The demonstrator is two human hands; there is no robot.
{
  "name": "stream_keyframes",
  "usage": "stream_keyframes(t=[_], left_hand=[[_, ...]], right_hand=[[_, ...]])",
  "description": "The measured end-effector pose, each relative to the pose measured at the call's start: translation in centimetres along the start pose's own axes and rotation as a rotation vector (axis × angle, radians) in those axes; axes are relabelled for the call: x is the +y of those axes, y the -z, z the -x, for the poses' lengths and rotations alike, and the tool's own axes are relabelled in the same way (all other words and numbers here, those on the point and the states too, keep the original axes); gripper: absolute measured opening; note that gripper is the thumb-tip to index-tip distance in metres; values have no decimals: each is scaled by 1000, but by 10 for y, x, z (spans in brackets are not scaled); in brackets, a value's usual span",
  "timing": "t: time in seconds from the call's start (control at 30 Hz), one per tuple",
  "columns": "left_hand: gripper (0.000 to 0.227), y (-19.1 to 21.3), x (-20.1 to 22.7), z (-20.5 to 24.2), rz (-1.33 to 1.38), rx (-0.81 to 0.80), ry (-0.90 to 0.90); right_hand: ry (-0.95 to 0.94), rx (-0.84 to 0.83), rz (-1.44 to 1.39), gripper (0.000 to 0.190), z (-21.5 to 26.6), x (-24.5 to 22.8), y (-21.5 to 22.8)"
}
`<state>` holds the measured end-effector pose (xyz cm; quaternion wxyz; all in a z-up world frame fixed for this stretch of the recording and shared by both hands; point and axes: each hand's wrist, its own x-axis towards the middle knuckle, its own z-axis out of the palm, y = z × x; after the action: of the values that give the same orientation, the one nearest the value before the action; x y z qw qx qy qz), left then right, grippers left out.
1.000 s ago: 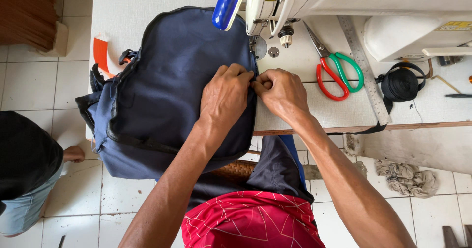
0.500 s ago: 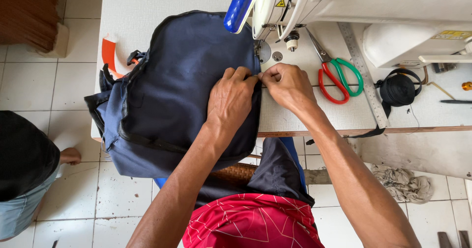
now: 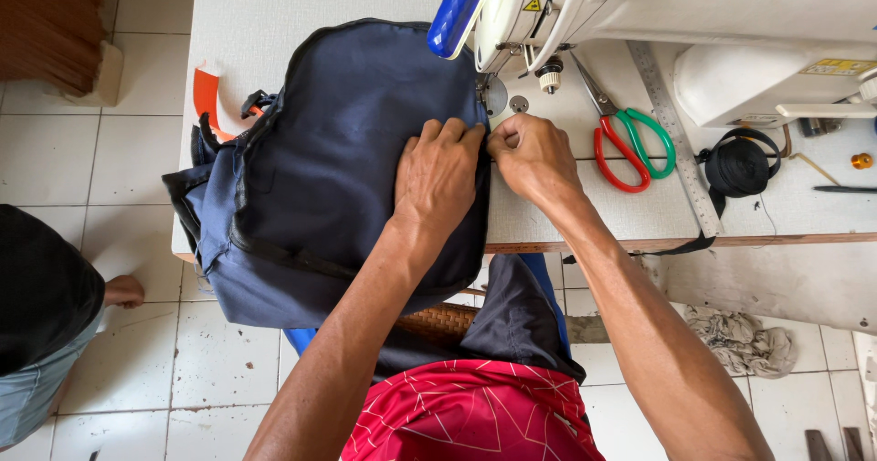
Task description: The person sews a dark blue bag using a sewing machine, guiding the fabric under the needle with both hands. They use scissors to trim excess thread and fabric edges, then attach a black strap to the bag and continue sewing.
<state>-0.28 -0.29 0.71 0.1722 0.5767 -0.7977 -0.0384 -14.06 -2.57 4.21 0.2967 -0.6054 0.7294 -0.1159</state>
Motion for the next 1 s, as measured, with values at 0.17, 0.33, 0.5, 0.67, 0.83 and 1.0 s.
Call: stream_keyframes(t=[0.17,0.33,0.5,0.67,0.83,1.0], left_hand=[[20,-5,0,-2,-14,-16,-13],[19,-2,0,-2,1,5,-10],[21,3,2,2,16,21,-14],[20,4,1,4,27,47,-14],[18,0,-1,3,20,68,-38],[21,1,-1,2,19,50,-43]], right_hand=[[25,26,-52,21,4,3,-3],[93,50,-49,21,4,6,-4],[229,76,-125,18,10,9,-7],[326,150,-158,25,54,24,-16],[478,179,-62,33,79,27,-20],[865,390,185,11,70,46,-30]])
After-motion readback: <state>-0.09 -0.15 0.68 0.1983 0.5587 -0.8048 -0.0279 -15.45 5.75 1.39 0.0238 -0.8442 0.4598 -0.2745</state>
